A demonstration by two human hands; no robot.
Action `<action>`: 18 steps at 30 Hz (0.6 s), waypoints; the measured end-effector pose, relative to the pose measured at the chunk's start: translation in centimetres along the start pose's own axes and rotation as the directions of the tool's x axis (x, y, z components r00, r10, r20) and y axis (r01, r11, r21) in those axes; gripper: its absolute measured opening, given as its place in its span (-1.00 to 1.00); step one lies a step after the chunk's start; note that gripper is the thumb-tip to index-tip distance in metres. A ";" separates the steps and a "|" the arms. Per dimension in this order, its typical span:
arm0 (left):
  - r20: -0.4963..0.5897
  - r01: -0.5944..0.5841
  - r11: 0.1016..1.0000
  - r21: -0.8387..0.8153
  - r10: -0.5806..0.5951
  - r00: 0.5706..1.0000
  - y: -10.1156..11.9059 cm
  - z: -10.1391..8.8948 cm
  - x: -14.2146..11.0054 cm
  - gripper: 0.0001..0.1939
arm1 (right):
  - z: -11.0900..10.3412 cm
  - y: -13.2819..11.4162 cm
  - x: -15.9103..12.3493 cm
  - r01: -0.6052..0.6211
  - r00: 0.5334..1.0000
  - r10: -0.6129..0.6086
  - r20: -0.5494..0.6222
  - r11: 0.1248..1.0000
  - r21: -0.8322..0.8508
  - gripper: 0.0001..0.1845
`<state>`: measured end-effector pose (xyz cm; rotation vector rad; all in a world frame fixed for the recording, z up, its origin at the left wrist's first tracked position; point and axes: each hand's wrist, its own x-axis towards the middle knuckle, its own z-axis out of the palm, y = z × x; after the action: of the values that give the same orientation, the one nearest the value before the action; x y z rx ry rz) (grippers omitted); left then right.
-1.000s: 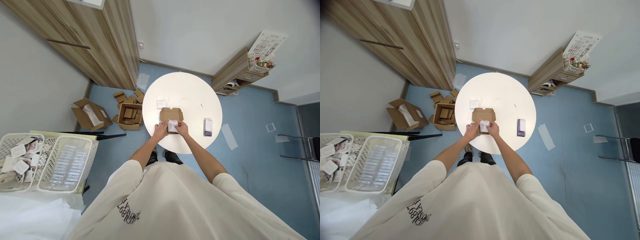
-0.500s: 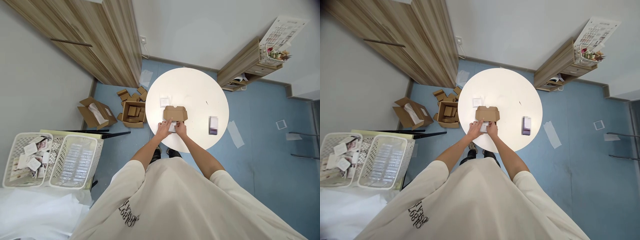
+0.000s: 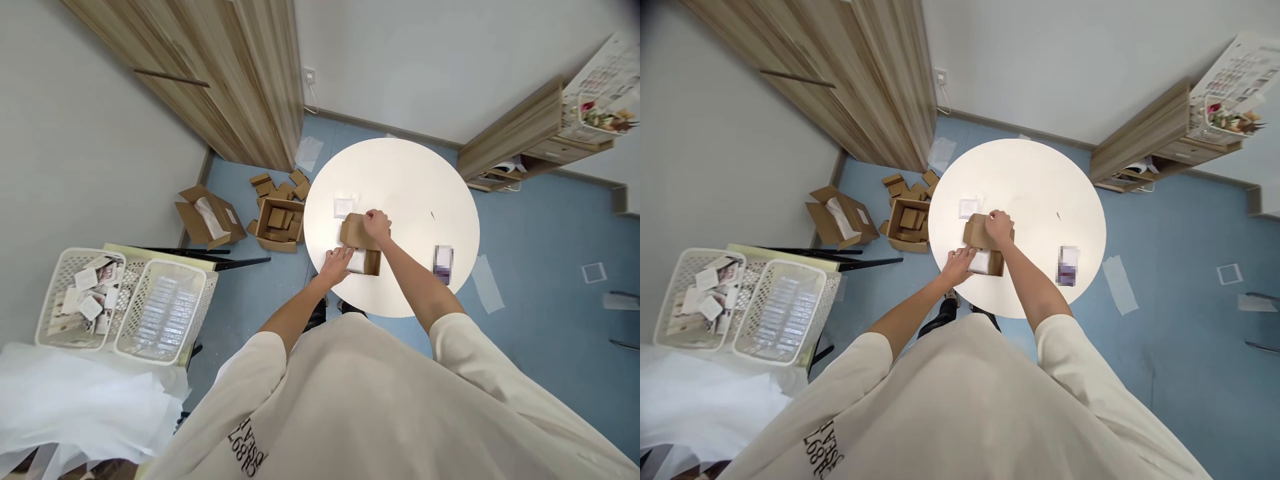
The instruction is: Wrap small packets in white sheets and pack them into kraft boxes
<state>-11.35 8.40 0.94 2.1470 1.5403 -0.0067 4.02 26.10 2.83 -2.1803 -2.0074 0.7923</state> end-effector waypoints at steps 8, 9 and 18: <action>0.064 0.027 1.000 0.008 -0.028 0.998 -0.9 0.8 -0.2 -0.10 | 3.6 -3.6 5.3 -0.111 0.987 0.123 0.105 0.987 -0.115 -0.58; 0.068 0.032 0.999 0.006 -0.033 0.997 -0.9 0.9 -0.1 -0.10 | 4.0 -3.9 5.5 -0.132 0.983 0.144 0.112 0.985 -0.108 -0.60; 0.052 0.054 0.998 0.010 -0.055 0.997 -0.7 1.2 -0.1 -0.13 | 5.1 -5.2 5.9 -0.192 0.970 0.185 0.159 0.981 0.031 -0.81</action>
<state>-11.64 8.03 -0.32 2.0944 1.5709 -0.0875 -2.76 31.00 -1.48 -2.3770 -1.8437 1.0517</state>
